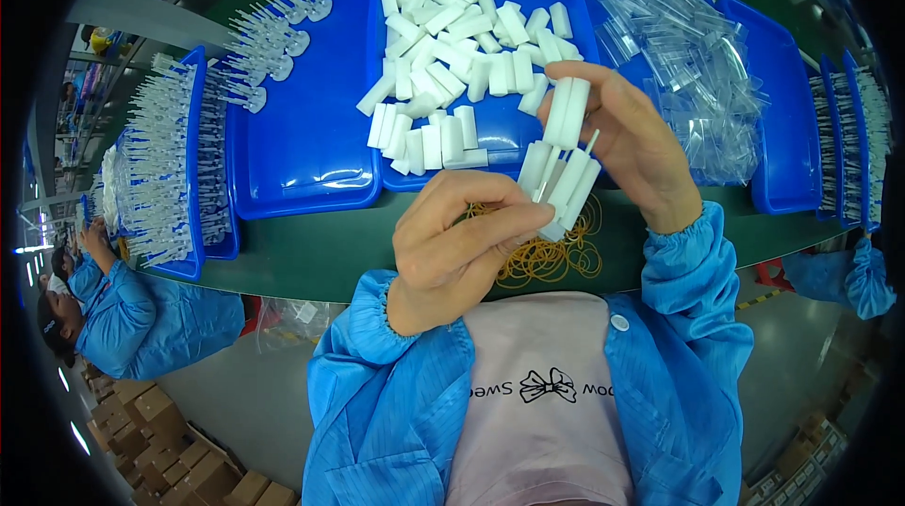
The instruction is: The person assembles components by attaching foam pieces onto the prongs of a plastic base, sliding clear plastic sleeves over them, and securing the assembly with a rubber band.
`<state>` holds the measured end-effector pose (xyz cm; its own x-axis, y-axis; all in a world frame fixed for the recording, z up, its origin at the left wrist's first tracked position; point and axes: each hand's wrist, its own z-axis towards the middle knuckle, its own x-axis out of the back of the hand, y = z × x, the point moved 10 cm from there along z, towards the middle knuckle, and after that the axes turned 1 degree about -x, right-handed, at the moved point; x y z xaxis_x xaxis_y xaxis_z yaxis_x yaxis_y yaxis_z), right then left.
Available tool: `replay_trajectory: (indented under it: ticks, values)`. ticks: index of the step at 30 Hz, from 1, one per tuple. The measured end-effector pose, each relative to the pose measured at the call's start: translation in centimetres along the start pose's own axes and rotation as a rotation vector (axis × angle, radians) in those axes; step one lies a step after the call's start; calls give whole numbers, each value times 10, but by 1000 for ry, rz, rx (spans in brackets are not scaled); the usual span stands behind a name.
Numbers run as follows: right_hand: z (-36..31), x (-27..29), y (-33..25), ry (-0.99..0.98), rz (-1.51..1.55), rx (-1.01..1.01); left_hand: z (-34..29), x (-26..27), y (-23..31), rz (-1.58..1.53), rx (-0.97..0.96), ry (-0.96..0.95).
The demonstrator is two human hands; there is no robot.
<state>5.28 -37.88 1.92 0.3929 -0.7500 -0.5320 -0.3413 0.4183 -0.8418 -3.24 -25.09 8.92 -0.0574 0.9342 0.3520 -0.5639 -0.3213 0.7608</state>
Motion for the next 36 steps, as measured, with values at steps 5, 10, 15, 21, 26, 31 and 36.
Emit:
replay_trajectory:
  ticks: [5,10,15,21,26,31,36]
  values:
    - [-1,14,-22,59,-349,74,1,-6,4,13,-64,-68]
    - [0,12,-30,26,-487,40,4,-11,13,76,-111,-122]
    - [-6,8,-29,-8,-484,7,3,-14,25,128,-143,-156]
    - [-13,15,-9,60,-243,-87,2,-10,27,176,-169,-102]
    - [-19,2,-24,37,-393,-37,1,-14,36,183,-203,-142]
    - [-29,-22,-13,-46,-284,-182,-3,-14,42,222,-197,-189]
    - [-30,-40,-46,-98,-627,159,-1,-1,39,122,-128,12]
